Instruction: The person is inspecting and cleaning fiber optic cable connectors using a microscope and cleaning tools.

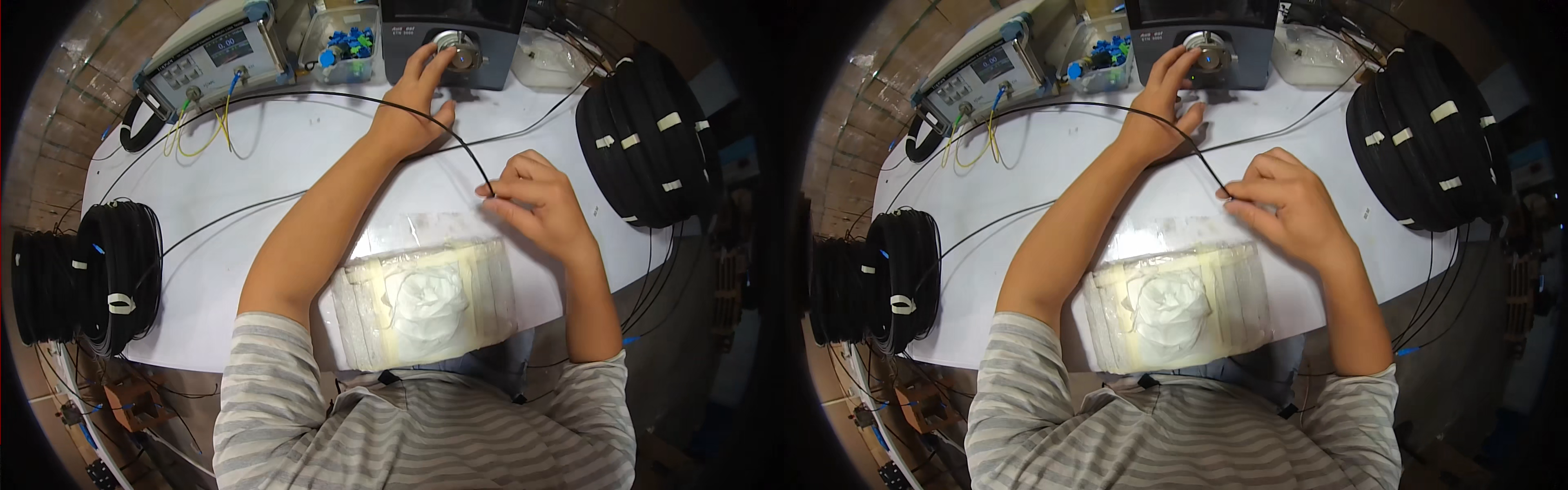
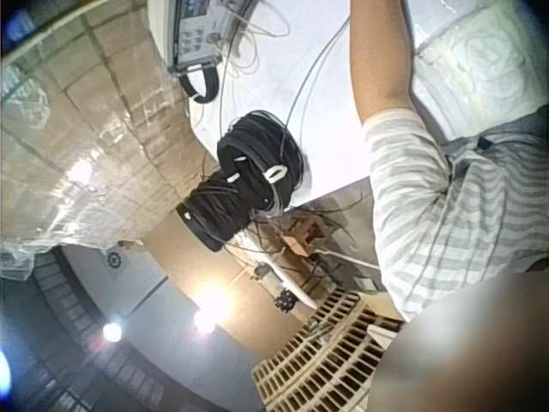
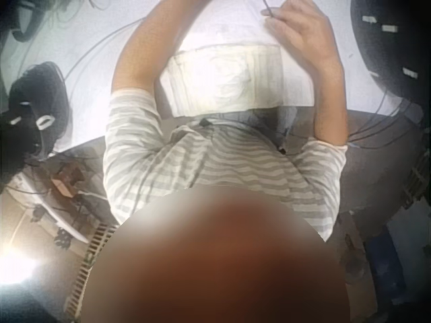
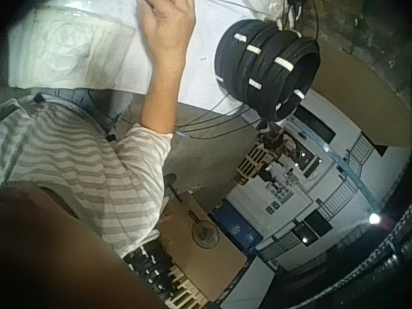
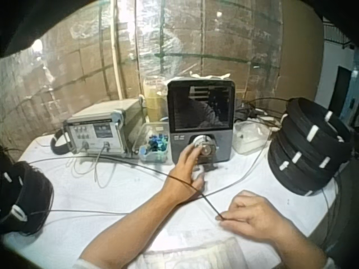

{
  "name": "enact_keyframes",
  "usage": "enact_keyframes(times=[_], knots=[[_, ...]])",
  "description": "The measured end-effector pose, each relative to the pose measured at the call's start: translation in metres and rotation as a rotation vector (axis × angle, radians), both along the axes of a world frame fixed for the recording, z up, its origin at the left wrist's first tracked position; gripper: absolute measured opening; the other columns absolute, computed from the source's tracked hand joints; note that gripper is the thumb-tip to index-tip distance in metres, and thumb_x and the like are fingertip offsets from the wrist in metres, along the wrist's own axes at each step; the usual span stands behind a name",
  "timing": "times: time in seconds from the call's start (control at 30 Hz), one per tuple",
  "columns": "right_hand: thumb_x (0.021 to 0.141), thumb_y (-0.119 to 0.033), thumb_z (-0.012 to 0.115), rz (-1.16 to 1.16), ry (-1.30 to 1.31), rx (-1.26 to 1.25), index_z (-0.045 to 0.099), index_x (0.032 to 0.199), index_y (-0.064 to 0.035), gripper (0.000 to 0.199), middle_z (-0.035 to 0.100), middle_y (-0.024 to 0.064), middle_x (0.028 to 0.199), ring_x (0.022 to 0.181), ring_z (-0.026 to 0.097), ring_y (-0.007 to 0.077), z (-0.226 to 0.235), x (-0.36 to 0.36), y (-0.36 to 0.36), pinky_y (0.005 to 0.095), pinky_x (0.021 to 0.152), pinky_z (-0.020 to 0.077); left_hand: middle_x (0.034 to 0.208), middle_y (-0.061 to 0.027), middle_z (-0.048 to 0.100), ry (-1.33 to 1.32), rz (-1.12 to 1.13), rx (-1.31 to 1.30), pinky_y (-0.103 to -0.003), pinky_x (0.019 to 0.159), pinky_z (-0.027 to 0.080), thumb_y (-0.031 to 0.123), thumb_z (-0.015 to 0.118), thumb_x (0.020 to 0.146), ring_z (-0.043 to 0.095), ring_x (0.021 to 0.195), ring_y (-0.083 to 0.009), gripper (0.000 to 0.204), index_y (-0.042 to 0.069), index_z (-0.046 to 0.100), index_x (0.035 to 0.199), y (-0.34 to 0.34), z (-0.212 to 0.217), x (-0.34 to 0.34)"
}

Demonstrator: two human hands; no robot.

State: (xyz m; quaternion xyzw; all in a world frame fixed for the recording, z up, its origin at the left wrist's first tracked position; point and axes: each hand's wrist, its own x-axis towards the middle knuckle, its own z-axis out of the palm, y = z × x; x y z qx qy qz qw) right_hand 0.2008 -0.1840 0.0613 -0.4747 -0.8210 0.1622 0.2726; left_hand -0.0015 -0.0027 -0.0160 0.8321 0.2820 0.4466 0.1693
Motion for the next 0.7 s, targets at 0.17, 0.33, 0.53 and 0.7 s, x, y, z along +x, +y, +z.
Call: enact_keyframes(times=[0.17, 0.33, 0.53, 0.7], knots=[[0.087, -0.001, 0.078, -0.058, 0.069, 0.205, 0.08, 0.113, -0.0001, 0.026, 0.076, 0.0122, 0.084, 0.075, 0.069, 0.0233, -0.014, 0.002, 0.046, 0.033, 0.069, 0.0533, 0.165, -0.0188, 0.037, 0.021, -0.009, -0.08, -0.051, 0.088, 0.059, 0.017, 0.074, 0.087, 0.07, 0.108, -0.0475, 0.081, 0.019, 0.039, 0.16, -0.002, 0.008, 0.001], [0.086, 0.005, 0.077, -0.076, 0.117, 0.54, 0.079, 0.115, -0.0043, 0.031, 0.079, 0.0124, 0.1, 0.097, 0.076, 0.0293, -0.022, -0.003, 0.097, 0.0364, 0.084, 0.0598, 0.165, -0.0198, 0.035, 0.023, -0.014, -0.103, -0.051, 0.085, 0.059, 0.017, 0.074, 0.087, 0.07, 0.103, -0.0473, 0.083, 0.018, 0.037, 0.162, -0.002, 0.007, 0.002], [0.082, 0.006, 0.078, -0.079, 0.199, 0.69, 0.081, 0.116, -0.0082, 0.037, 0.08, 0.0106, 0.109, 0.11, 0.074, 0.0337, -0.043, -0.005, 0.129, 0.0401, 0.094, 0.0603, 0.164, -0.0183, 0.034, -0.003, -0.03, -0.157, -0.049, 0.086, 0.06, 0.014, 0.074, 0.086, 0.071, 0.106, -0.0437, 0.085, 0.018, 0.037, 0.162, 0.001, 0.007, 0.005], [0.08, 0.008, 0.078, -0.089, 0.153, 0.69, 0.081, 0.117, -0.0096, 0.041, 0.08, 0.0112, 0.11, 0.116, 0.071, 0.0355, -0.048, -0.006, 0.134, 0.0416, 0.099, 0.0586, 0.163, -0.0174, 0.035, -0.024, -0.029, -0.15, -0.049, 0.087, 0.06, 0.012, 0.074, 0.085, 0.071, 0.11, -0.0422, 0.084, 0.019, 0.038, 0.161, 0.004, 0.008, 0.004]])
